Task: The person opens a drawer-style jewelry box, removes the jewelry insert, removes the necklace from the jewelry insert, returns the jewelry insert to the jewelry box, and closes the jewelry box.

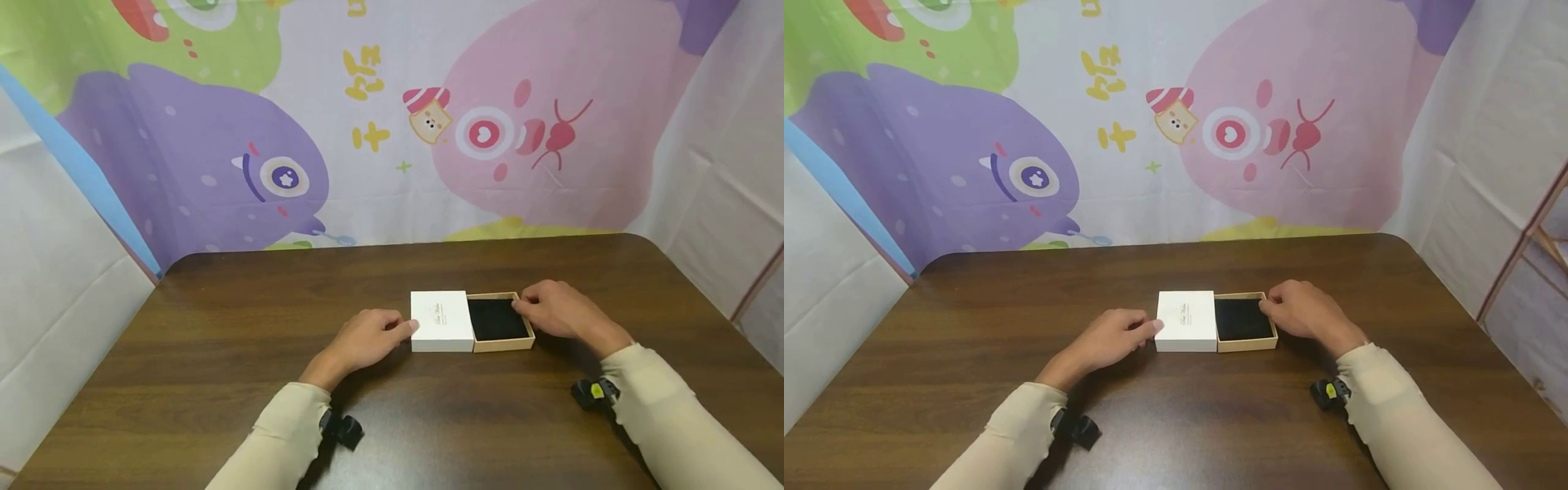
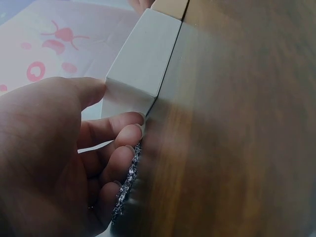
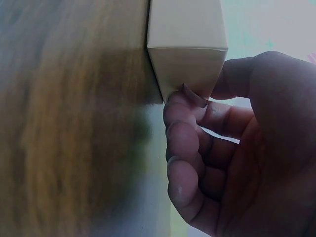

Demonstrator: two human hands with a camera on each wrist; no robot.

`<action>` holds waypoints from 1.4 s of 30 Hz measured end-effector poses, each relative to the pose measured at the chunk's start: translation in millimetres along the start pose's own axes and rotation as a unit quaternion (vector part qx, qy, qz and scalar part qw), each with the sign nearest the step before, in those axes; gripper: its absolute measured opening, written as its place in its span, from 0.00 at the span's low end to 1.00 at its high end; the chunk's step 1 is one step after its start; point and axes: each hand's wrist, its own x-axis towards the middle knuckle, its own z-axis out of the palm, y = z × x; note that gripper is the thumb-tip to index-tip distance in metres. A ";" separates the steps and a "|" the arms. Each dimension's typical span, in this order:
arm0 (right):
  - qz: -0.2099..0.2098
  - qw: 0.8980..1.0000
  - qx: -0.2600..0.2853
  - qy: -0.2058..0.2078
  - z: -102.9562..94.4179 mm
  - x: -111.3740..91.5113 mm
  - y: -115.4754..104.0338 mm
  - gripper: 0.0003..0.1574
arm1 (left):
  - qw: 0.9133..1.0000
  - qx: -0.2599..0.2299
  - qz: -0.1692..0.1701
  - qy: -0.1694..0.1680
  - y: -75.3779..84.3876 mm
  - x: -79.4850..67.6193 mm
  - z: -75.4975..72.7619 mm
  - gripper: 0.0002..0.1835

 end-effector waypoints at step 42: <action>-0.010 0.999 0.022 -0.033 0.4 5.8 -0.1 0.24 | 0.999 -0.017 -0.032 -0.001 -3.4 6.9 -1.1 0.36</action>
